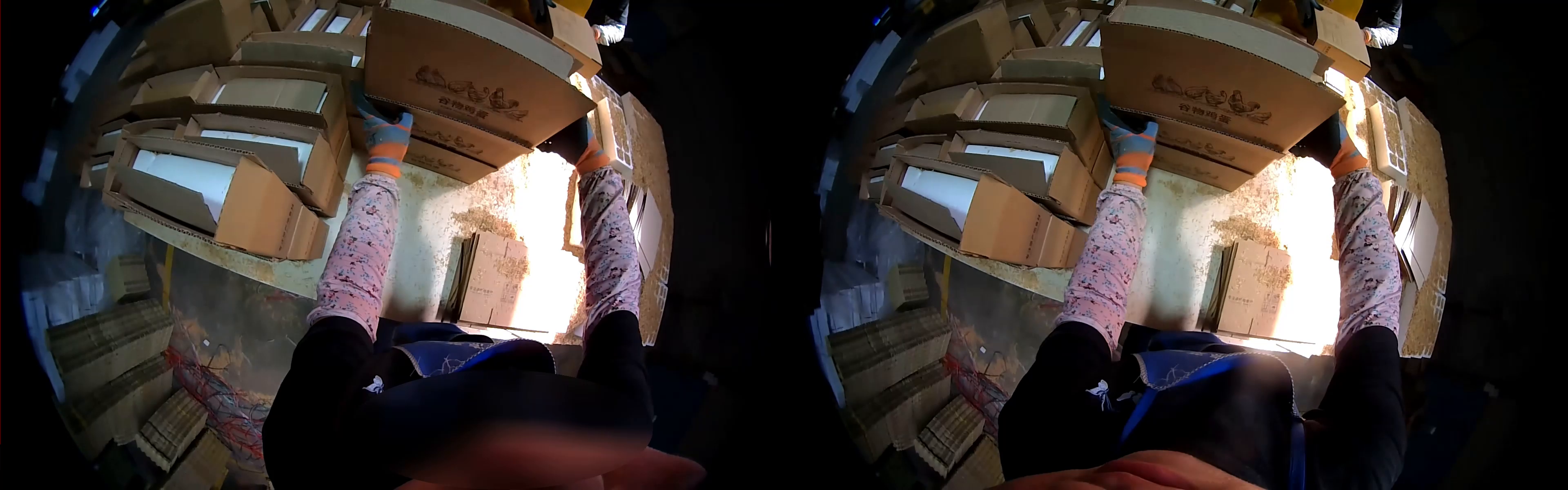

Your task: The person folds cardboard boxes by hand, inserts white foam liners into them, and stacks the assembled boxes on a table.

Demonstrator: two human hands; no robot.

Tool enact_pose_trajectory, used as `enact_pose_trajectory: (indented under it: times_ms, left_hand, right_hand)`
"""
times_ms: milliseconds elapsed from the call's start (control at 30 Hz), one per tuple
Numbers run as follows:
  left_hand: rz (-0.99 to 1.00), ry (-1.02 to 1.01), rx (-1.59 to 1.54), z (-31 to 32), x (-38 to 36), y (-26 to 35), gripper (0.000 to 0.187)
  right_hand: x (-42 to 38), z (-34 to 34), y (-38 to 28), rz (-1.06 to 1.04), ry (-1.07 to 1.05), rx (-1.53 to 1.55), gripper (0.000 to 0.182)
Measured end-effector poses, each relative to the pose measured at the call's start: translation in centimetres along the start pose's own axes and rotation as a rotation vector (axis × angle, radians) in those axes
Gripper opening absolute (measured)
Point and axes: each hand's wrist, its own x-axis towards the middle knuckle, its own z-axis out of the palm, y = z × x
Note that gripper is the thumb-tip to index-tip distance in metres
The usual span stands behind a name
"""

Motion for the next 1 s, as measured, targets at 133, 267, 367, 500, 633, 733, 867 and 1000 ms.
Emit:
enact_pose_trajectory:
  times_ms: [133,267,367,500,633,733,867,1000]
  left_hand:
    - [0.161,-0.018,0.17,-0.2,0.7,0.1,0.081]
    - [0.138,0.007,0.729,-0.5,0.5,1.5,0.076]
    - [0.118,-0.018,0.884,-1.4,0.3,2.6,0.082]
    - [-0.023,-0.122,0.676,-1.3,0.8,1.1,0.095]
    - [0.006,-0.028,0.562,0.3,1.0,0.0,0.092]
    - [-0.059,-0.014,0.602,0.4,0.7,1.4,0.093]
    - [-0.118,-0.001,0.577,1.2,-0.1,0.9,0.09]
    - [-0.015,-0.202,0.582,1.1,-1.0,-6.3,0.094]
  right_hand:
    - [0.1,0.4,-1.0,0.134,0.135,0.198,0.041]
    - [0.4,1.1,0.0,0.079,0.14,0.294,0.049]
    - [-0.2,-0.2,4.8,0.479,0.172,0.358,0.065]
    - [0.2,1.3,0.2,0.455,-0.052,0.741,0.063]
    - [2.2,1.5,-4.9,0.839,0.249,0.782,0.089]
    - [2.2,1.9,-4.1,0.844,0.314,0.83,0.089]
    - [1.5,2.4,-4.5,0.866,0.389,0.843,0.093]
    - [-4.1,3.2,-2.0,0.652,0.623,1.029,0.086]
